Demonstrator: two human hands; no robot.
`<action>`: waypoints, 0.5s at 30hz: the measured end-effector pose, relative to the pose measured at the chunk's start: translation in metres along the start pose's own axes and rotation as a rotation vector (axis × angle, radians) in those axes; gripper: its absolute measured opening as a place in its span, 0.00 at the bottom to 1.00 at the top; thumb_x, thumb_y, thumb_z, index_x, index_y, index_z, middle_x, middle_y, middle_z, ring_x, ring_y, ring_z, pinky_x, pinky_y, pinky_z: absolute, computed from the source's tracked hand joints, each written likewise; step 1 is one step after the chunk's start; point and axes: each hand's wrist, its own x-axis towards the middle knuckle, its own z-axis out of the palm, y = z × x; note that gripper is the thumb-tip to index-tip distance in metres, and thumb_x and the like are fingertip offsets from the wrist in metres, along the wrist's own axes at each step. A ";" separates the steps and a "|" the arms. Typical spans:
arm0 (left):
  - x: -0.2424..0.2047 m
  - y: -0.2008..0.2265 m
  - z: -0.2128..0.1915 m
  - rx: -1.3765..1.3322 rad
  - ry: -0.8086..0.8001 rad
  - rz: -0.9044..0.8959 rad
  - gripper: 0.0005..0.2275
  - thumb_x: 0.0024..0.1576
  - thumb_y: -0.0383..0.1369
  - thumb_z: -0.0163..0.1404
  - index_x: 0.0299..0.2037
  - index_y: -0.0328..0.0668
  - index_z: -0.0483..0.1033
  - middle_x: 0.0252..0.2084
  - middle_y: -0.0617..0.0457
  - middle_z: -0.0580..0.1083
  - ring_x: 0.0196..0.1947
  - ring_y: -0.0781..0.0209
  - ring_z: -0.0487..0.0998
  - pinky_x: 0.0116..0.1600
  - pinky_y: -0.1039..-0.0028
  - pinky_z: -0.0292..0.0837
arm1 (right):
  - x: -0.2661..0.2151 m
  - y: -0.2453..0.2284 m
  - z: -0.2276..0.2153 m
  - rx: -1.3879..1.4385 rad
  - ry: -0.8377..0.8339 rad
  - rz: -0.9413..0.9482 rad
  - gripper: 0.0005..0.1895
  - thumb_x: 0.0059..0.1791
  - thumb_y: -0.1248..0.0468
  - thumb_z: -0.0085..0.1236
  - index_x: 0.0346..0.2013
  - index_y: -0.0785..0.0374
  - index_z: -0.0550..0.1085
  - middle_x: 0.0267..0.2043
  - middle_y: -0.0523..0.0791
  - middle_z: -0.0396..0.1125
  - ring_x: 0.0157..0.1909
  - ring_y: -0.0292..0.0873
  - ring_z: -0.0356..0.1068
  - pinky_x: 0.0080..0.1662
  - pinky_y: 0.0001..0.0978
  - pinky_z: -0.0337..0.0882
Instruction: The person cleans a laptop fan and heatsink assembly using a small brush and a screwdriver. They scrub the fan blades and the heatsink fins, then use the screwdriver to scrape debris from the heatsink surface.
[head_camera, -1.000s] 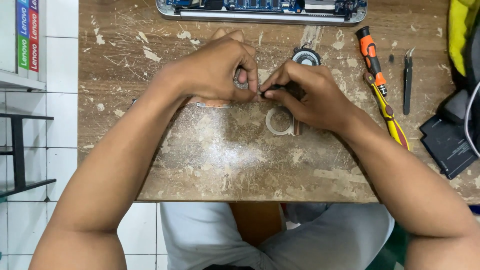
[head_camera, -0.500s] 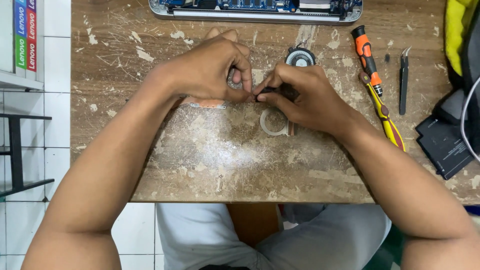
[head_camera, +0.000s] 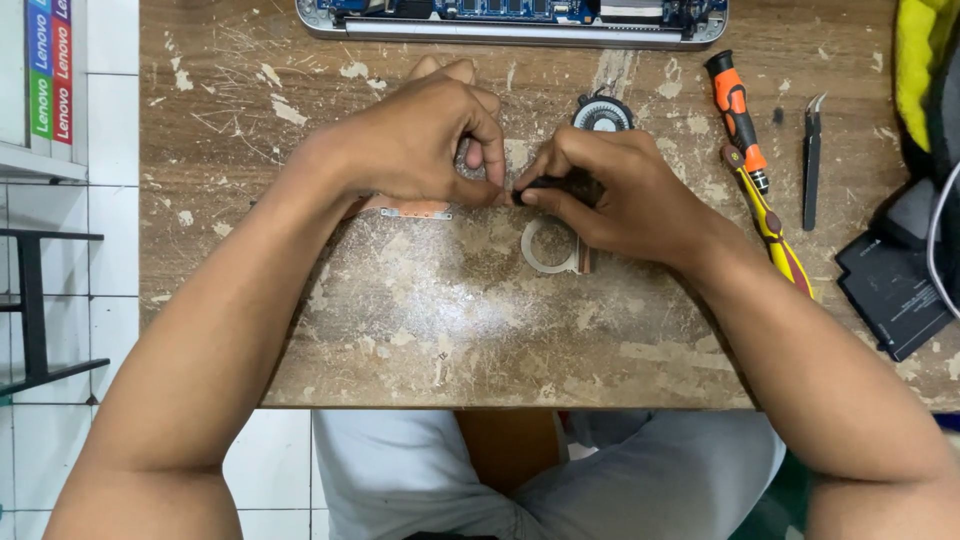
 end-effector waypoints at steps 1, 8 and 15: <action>0.000 0.001 0.000 0.006 -0.005 -0.009 0.09 0.55 0.47 0.71 0.35 0.61 0.86 0.34 0.65 0.68 0.47 0.60 0.67 0.78 0.51 0.42 | 0.000 -0.002 -0.003 -0.025 -0.030 -0.015 0.17 0.56 0.75 0.67 0.34 0.68 0.64 0.43 0.53 0.76 0.49 0.49 0.81 0.44 0.35 0.77; 0.000 0.002 -0.001 0.000 -0.010 -0.015 0.09 0.55 0.47 0.71 0.34 0.62 0.86 0.34 0.65 0.68 0.46 0.61 0.66 0.75 0.56 0.44 | -0.007 -0.001 -0.014 -0.105 -0.062 0.001 0.14 0.58 0.74 0.66 0.36 0.69 0.66 0.37 0.50 0.71 0.39 0.48 0.74 0.39 0.37 0.68; -0.001 0.005 -0.001 -0.011 -0.019 -0.039 0.09 0.55 0.48 0.71 0.35 0.62 0.86 0.35 0.65 0.68 0.48 0.61 0.67 0.78 0.53 0.41 | -0.013 0.008 -0.030 -0.149 -0.166 0.011 0.13 0.54 0.73 0.70 0.37 0.68 0.69 0.38 0.51 0.75 0.37 0.49 0.76 0.36 0.38 0.73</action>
